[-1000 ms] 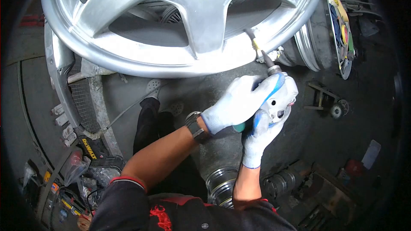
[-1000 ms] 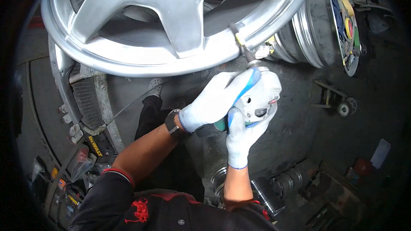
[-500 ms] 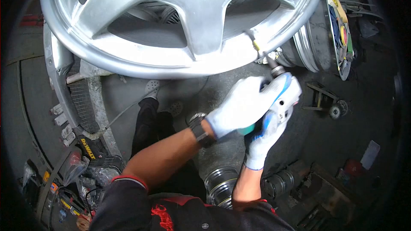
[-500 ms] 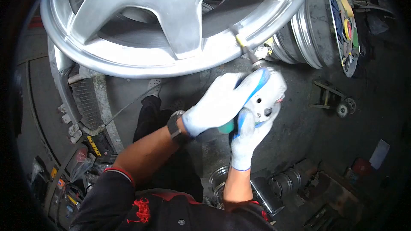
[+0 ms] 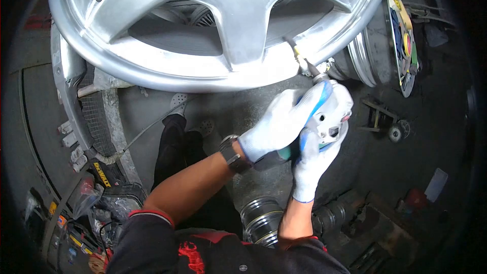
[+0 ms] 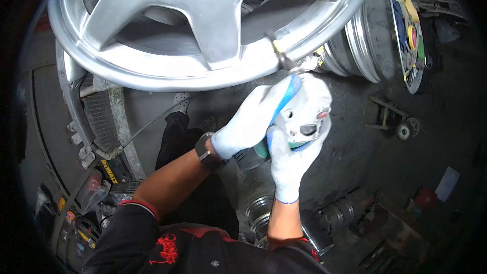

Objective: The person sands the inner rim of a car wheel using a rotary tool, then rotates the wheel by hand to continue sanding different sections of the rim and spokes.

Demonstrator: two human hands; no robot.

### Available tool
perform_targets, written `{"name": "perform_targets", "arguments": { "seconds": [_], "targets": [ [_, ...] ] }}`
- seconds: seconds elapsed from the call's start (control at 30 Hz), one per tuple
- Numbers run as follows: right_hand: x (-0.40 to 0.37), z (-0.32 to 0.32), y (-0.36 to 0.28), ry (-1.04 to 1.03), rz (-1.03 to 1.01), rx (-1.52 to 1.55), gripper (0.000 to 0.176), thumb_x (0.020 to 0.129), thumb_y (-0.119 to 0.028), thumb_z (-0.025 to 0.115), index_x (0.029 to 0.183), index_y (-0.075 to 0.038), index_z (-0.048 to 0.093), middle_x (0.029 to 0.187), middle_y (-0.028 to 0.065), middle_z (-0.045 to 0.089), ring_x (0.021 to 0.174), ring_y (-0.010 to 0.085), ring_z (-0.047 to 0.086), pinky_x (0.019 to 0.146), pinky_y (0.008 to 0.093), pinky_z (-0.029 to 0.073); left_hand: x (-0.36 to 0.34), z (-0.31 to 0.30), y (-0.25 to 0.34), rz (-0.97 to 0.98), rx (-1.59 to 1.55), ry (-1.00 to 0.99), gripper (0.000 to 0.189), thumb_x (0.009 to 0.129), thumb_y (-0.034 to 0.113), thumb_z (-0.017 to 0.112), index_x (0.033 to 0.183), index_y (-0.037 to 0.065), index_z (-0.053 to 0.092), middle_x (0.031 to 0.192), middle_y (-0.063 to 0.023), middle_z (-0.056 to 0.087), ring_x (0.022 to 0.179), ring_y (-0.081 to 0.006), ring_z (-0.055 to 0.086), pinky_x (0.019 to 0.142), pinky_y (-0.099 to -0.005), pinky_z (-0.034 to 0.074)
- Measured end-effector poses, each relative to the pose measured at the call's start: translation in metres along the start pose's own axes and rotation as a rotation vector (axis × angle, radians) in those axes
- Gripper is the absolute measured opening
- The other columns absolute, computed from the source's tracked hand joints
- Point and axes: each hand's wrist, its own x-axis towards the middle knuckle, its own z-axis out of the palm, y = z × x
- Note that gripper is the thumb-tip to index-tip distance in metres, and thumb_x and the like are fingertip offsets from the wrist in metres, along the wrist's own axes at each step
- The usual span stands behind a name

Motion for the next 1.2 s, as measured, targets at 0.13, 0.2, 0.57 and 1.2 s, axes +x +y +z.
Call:
{"name": "perform_targets", "arguments": {
  "seconds": [0.13, 0.2, 0.57, 1.2],
  "targets": [
    [0.014, 0.001, 0.005, 0.126, -0.113, -0.050, 0.089, 0.070, -0.012, 0.079, 0.143, 0.006, 0.032, 0.135, 0.0193, 0.045, 0.125, 0.0262, 0.046, 0.107, 0.0391, 0.037, 0.001, 0.002, 0.034, 0.234, 0.403, -0.059, 0.047, 0.102, 0.014, 0.046, 0.147, 0.005, 0.041, 0.137, -0.0196, 0.051, 0.123, -0.0298, 0.052, 0.105, -0.0383, 0.042],
    [0.012, 0.001, 0.002, 0.097, -0.138, -0.139, 0.089, 0.071, -0.013, 0.080, 0.143, 0.006, 0.032, 0.135, 0.0196, 0.045, 0.125, 0.0262, 0.046, 0.107, 0.0391, 0.037, -0.002, 0.002, 0.037, 0.114, 0.325, -0.038, 0.048, 0.100, 0.012, 0.046, 0.147, 0.005, 0.041, 0.136, -0.0198, 0.051, 0.122, -0.0302, 0.053, 0.104, -0.0388, 0.043],
    [0.015, 0.007, -0.008, 0.090, -0.123, -0.140, 0.089, 0.068, -0.011, 0.082, 0.141, 0.006, 0.033, 0.130, 0.0194, 0.048, 0.118, 0.0251, 0.051, 0.102, 0.0385, 0.043, 0.003, -0.005, 0.021, 0.219, 0.194, -0.049, 0.051, 0.100, 0.014, 0.048, 0.149, 0.003, 0.038, 0.143, -0.0183, 0.047, 0.125, -0.0301, 0.050, 0.107, -0.0382, 0.039],
    [0.000, -0.005, 0.026, 0.086, -0.028, 0.147, 0.103, 0.079, -0.041, 0.078, 0.150, 0.006, 0.021, 0.144, 0.0202, 0.041, 0.133, 0.0289, 0.042, 0.113, 0.0418, 0.032, 0.011, 0.014, 0.014, -0.080, 0.263, 0.091, 0.039, 0.102, 0.032, 0.051, 0.109, -0.005, 0.064, 0.088, -0.0172, 0.069, 0.077, -0.0191, 0.064, 0.072, -0.0342, 0.050]
  ]
}}
